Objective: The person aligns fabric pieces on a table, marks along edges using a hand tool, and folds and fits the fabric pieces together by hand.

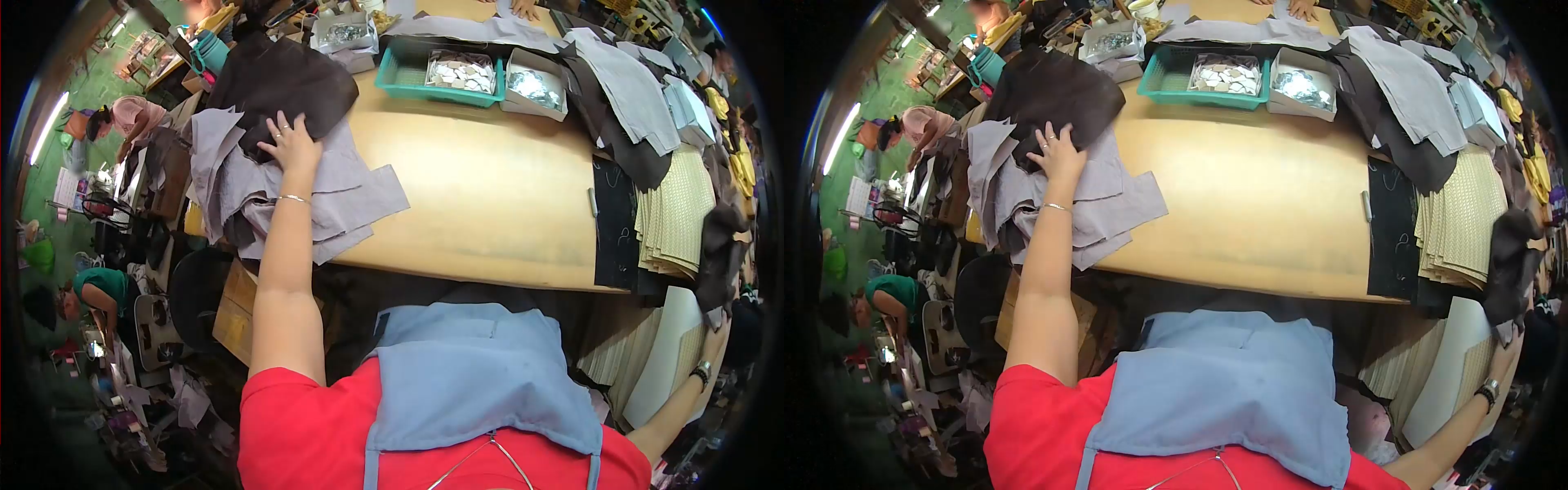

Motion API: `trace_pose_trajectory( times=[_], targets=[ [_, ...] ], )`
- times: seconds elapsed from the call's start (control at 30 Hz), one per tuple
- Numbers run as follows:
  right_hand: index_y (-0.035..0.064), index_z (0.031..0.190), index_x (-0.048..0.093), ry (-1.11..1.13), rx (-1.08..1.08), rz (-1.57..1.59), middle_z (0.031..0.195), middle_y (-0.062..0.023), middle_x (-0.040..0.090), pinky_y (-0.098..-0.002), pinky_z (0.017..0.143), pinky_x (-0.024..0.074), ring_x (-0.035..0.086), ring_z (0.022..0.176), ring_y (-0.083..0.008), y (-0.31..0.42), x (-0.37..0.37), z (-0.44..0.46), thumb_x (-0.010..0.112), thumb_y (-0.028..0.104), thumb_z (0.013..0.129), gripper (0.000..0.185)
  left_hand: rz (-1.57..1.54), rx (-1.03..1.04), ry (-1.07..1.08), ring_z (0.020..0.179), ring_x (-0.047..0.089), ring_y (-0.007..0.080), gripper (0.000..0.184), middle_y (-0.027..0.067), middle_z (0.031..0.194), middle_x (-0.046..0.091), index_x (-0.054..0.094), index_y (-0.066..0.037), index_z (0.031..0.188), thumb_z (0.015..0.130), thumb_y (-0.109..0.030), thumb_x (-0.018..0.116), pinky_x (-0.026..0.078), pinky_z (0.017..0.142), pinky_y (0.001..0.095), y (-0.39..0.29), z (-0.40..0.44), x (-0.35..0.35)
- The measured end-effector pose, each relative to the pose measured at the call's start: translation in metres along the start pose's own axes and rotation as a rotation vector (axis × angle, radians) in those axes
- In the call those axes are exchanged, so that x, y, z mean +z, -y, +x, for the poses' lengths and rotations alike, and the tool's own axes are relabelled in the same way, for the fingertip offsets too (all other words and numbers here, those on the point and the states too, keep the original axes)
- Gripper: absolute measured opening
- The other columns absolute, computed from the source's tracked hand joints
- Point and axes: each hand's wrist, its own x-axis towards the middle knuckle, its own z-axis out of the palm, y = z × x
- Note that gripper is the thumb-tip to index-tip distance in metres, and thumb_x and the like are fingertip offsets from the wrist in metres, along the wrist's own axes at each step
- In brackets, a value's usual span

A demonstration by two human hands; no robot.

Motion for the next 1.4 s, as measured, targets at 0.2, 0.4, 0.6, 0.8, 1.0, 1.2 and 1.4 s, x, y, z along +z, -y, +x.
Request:
trace_pose_trajectory(
  times=[0.2,0.4,0.6,0.8,1.0,1.2,1.4],
  targets=[
    [0.0036,0.148,0.039,0.07,0.218,-0.187,0.146,-0.0236,0.045,-0.0445,0.113,0.0312,0.044,0.134,-0.0368,0.123,-0.077,-0.024,0.074,0.038,0.086,0.079,-0.679,-0.194,-0.166,0.108,0.063,0.0292,0.025,0.018,0.111,0.066,0.061,-0.007,0.114,0.089,-0.012,0.06,0.039,0.103,0.0532,0.008,0.018,-0.009],
    [0.0055,0.132,0.053,-0.496,0.153,-0.152,0.12,-0.0144,0.064,-0.042,0.095,0.0457,0.06,0.113,-0.031,0.131,-0.061,-0.012,0.08,0.045,0.08,0.071,-1.21,-0.074,-0.64,0.097,0.059,0.0265,0.018,0.0129,0.108,0.059,0.055,0.002,0.111,0.095,-0.007,0.054,0.047,0.09,0.0366,-0.016,0.02,-0.033],
    [0.0048,0.114,0.064,-0.246,-0.088,0.552,0.099,-0.0105,0.066,-0.0378,0.084,0.05,0.063,0.093,-0.0254,0.394,-0.047,0.041,0.075,0.022,0.087,0.033,-1.429,0.201,-0.367,0.105,0.051,0.0228,0.03,0.0093,0.107,0.053,0.054,-0.002,0.105,0.079,0.01,0.047,0.041,0.098,0.0358,-0.136,-0.057,-0.086],
    [0.0045,0.105,0.071,0.144,-0.192,0.419,0.098,-0.013,0.067,-0.0412,0.078,0.0537,0.065,0.092,-0.0314,0.532,-0.003,0.037,0.07,0.028,0.087,0.03,-1.165,0.828,0.487,0.133,0.046,0.0343,0.039,0.0124,0.139,0.053,0.059,-0.01,0.121,0.083,-0.014,0.069,0.036,0.109,0.0488,-0.184,-0.159,-0.077],
    [0.0011,0.089,0.07,0.221,-0.22,0.594,0.075,-0.0116,0.064,-0.0375,0.062,0.0513,0.064,0.066,-0.0258,0.518,0.021,0.051,0.066,0.016,0.088,0.015,-0.773,0.828,-0.054,0.142,0.037,0.033,0.051,0.0121,0.145,0.05,0.059,-0.013,0.128,0.083,-0.03,0.075,0.022,0.113,0.0628,-0.114,-0.164,-0.116],
    [-0.0005,0.101,0.062,0.156,-0.09,1.383,0.085,-0.007,0.072,-0.0293,0.067,0.0548,0.069,0.075,-0.0123,0.549,0.018,0.036,0.062,0.007,0.094,0.011,-0.88,0.138,0.259,0.102,0.065,0.0274,0.038,0.0139,0.112,0.069,0.062,-0.006,0.12,0.089,-0.026,0.069,0.038,0.104,0.0519,-0.072,-0.126,-0.077],
    [0.0056,0.097,0.055,0.217,-0.511,1.45,0.115,-0.0126,0.07,-0.0442,0.099,0.0468,0.067,0.106,-0.0236,0.618,-0.038,0.017,0.078,0.023,0.084,0.031,-1.897,-0.292,0.333,0.1,0.064,0.0197,0.026,0.0073,0.113,0.067,0.06,-0.003,0.122,0.101,-0.018,0.054,0.051,0.089,0.0334,-0.096,-0.132,-0.111]
  ],
)
